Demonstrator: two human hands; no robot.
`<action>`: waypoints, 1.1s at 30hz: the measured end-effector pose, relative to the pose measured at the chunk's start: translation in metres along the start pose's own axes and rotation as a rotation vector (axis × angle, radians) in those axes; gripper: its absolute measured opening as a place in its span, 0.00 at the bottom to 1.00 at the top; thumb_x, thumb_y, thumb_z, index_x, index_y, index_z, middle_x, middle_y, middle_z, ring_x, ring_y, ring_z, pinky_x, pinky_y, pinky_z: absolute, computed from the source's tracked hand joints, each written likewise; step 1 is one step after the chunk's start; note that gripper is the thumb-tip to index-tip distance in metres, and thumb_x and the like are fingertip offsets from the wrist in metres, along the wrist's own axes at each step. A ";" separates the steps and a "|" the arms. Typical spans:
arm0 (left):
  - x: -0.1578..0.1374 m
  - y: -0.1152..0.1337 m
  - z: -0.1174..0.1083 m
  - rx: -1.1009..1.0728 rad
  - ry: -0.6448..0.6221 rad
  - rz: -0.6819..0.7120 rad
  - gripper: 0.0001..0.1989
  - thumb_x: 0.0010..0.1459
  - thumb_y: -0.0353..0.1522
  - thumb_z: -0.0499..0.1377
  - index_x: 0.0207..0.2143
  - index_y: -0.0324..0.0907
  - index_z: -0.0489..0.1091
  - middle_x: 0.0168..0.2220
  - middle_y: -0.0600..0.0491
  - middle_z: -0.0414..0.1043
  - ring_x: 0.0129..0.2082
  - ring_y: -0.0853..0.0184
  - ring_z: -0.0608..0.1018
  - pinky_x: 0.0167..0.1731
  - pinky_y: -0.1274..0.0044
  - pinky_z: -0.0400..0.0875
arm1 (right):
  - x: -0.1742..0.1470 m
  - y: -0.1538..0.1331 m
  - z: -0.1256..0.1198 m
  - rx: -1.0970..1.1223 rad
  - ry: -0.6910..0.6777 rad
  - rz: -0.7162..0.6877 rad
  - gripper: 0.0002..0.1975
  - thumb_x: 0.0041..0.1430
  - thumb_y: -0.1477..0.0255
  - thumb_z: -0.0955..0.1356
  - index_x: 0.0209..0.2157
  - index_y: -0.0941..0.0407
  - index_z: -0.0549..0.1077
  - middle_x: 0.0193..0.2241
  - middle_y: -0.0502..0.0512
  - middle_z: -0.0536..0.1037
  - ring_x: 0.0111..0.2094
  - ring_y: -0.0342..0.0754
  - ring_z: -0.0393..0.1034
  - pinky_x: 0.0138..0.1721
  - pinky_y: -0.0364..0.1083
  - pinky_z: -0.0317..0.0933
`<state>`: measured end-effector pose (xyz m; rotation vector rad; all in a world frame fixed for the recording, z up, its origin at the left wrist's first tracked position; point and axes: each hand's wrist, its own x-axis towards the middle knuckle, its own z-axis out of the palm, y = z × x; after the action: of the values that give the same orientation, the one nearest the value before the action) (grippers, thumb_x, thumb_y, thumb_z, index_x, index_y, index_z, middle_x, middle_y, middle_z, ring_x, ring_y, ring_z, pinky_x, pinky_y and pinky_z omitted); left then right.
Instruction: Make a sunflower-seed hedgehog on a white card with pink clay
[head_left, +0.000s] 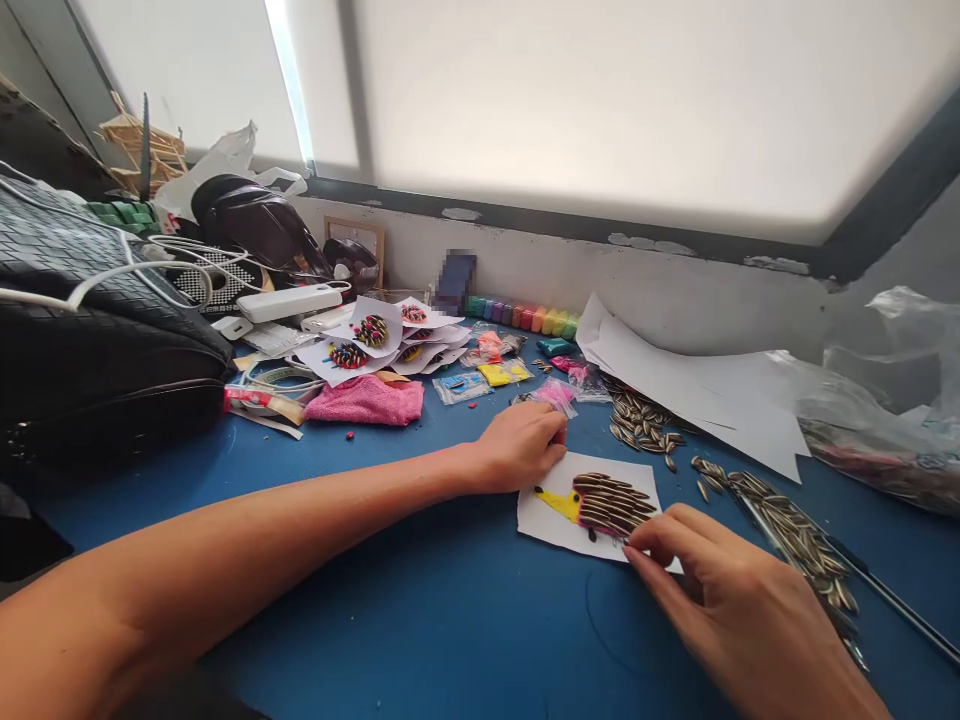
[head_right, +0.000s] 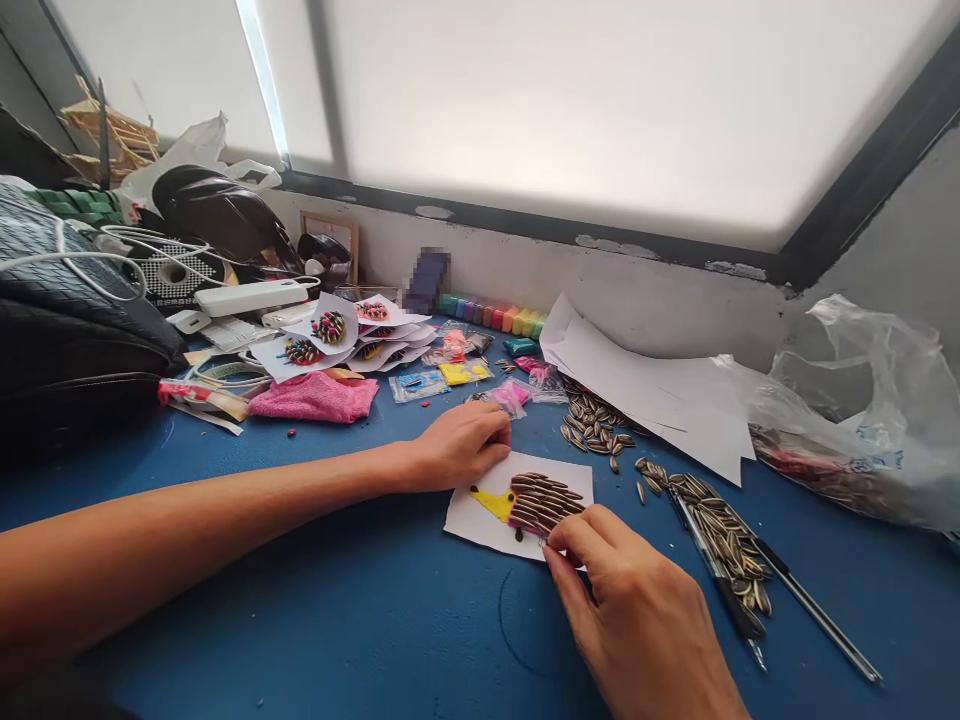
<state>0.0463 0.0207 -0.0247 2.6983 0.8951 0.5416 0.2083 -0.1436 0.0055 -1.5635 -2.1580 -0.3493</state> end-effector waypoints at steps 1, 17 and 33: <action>0.000 -0.001 0.002 0.007 0.009 0.004 0.05 0.60 0.29 0.56 0.35 0.39 0.71 0.38 0.49 0.74 0.41 0.62 0.74 0.42 0.73 0.68 | -0.003 0.001 0.001 -0.011 -0.017 0.003 0.17 0.67 0.62 0.60 0.26 0.51 0.71 0.24 0.48 0.75 0.18 0.41 0.70 0.15 0.40 0.57; -0.002 0.003 0.004 0.135 -0.018 0.095 0.10 0.66 0.28 0.48 0.38 0.38 0.69 0.40 0.46 0.73 0.37 0.61 0.76 0.37 0.71 0.68 | -0.015 0.001 0.013 -0.175 0.048 -0.088 0.13 0.68 0.70 0.61 0.32 0.54 0.74 0.29 0.51 0.78 0.24 0.41 0.74 0.27 0.40 0.63; -0.003 0.004 0.001 0.153 -0.024 0.091 0.10 0.66 0.28 0.48 0.39 0.38 0.69 0.40 0.45 0.73 0.38 0.60 0.76 0.37 0.71 0.69 | -0.015 0.008 0.018 -0.145 0.020 -0.077 0.12 0.67 0.70 0.62 0.33 0.54 0.76 0.29 0.50 0.78 0.25 0.41 0.74 0.27 0.40 0.64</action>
<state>0.0471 0.0153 -0.0251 2.8889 0.8434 0.4761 0.2160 -0.1453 -0.0183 -1.5483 -2.2246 -0.5552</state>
